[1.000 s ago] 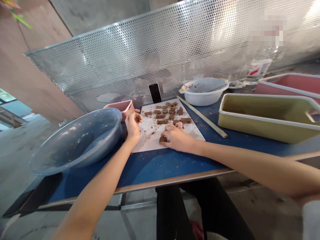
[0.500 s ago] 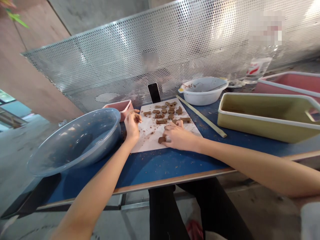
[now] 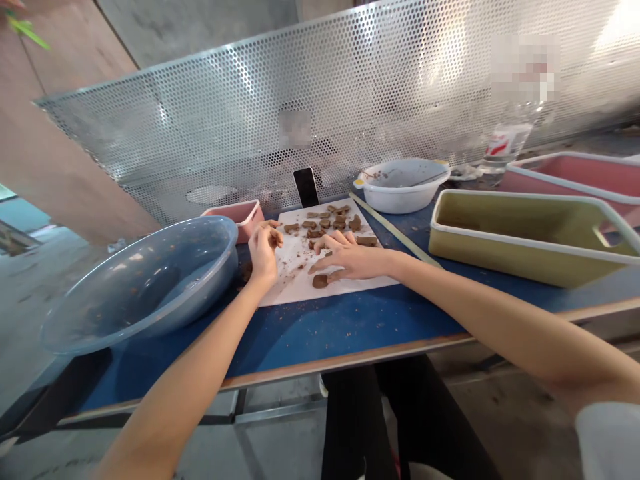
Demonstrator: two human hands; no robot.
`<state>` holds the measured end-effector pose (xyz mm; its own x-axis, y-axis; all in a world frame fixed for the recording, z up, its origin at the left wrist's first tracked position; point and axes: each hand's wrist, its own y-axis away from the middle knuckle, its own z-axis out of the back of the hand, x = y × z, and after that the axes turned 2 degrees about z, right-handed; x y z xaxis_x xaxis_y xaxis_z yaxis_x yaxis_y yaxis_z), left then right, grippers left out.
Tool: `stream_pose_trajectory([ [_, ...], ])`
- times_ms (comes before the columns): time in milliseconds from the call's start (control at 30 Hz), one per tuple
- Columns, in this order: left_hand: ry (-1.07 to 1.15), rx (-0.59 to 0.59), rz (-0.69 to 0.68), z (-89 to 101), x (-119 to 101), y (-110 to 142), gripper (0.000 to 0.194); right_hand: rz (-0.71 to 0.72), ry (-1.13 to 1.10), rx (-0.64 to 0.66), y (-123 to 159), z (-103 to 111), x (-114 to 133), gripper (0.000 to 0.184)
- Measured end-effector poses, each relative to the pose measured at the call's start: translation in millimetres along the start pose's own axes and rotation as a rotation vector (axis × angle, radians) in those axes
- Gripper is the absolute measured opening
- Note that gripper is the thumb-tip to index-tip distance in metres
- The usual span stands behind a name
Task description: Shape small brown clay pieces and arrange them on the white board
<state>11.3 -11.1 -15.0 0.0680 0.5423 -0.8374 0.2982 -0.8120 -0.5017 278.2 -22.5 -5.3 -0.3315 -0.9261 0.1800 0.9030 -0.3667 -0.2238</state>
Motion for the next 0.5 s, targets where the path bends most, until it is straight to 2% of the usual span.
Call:
stream_pose_trajectory([
  [267, -0.041, -0.014, 0.013, -3.3, -0.9, 1.8, 0.023, 0.043, -0.042, 0.072, -10.6, -4.3, -2.2, 0.030],
  [400, -0.041, -0.004, 0.005, -1.7, 0.1, 1.2, 0.021, 0.019, -0.068, 0.016, -13.3, -9.6, -0.6, 0.023],
  [500, -0.031, -0.003, -0.013, 0.0, 1.4, 0.8, 0.018, -0.018, -0.051, -0.071, -13.7, -15.4, 3.2, 0.028],
])
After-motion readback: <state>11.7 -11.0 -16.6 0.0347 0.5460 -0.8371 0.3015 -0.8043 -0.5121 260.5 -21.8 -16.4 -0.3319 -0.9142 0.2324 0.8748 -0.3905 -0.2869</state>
